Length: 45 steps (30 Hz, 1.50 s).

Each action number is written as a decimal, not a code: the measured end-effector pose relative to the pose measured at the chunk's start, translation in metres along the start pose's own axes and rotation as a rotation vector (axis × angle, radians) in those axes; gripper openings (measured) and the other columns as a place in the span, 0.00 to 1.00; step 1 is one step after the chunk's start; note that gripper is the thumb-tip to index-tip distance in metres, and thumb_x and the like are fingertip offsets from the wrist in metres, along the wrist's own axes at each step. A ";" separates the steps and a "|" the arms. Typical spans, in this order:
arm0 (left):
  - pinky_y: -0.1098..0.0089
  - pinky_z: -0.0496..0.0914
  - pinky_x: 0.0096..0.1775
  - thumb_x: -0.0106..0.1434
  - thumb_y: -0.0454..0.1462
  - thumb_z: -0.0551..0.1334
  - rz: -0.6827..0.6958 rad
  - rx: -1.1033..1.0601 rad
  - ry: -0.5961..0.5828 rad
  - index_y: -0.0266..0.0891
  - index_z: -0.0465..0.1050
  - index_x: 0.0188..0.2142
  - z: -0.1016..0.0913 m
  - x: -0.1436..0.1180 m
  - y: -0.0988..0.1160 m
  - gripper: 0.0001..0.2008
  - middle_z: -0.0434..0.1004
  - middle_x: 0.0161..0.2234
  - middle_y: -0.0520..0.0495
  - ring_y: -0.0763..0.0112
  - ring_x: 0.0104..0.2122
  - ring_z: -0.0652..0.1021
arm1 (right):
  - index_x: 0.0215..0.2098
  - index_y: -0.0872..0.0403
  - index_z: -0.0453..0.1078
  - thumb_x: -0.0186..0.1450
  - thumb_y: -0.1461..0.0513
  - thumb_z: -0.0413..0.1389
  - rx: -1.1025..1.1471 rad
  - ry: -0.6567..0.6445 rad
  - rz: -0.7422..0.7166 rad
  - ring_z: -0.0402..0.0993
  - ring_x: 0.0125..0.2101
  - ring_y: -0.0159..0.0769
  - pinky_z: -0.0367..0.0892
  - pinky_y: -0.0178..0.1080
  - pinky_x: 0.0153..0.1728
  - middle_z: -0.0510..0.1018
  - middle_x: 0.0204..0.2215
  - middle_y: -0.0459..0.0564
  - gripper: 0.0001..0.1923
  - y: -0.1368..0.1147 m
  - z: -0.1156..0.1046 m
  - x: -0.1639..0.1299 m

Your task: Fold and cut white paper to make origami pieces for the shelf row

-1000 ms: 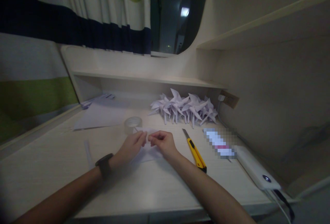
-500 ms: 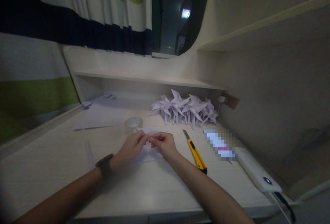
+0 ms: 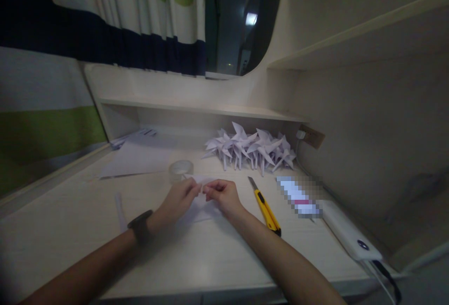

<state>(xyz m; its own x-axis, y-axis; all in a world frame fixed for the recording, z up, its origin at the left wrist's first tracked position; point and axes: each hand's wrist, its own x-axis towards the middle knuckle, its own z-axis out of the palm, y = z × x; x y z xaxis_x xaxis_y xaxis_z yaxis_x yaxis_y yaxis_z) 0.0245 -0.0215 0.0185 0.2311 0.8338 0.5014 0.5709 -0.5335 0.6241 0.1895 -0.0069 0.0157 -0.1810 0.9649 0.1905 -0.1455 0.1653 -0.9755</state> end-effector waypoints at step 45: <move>0.69 0.60 0.30 0.69 0.42 0.48 0.095 0.277 -0.051 0.40 0.66 0.29 -0.002 -0.005 -0.002 0.16 0.72 0.27 0.48 0.66 0.28 0.72 | 0.21 0.57 0.76 0.43 0.56 0.69 0.018 -0.002 0.019 0.66 0.17 0.29 0.64 0.33 0.21 0.75 0.16 0.46 0.14 -0.002 -0.003 0.002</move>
<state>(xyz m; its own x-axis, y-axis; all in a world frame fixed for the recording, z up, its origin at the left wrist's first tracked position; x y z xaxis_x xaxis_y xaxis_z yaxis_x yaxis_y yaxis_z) 0.0208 -0.0254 0.0157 0.3286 0.7919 0.5147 0.7366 -0.5559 0.3851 0.1921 -0.0045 0.0176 -0.1856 0.9675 0.1718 -0.1595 0.1429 -0.9768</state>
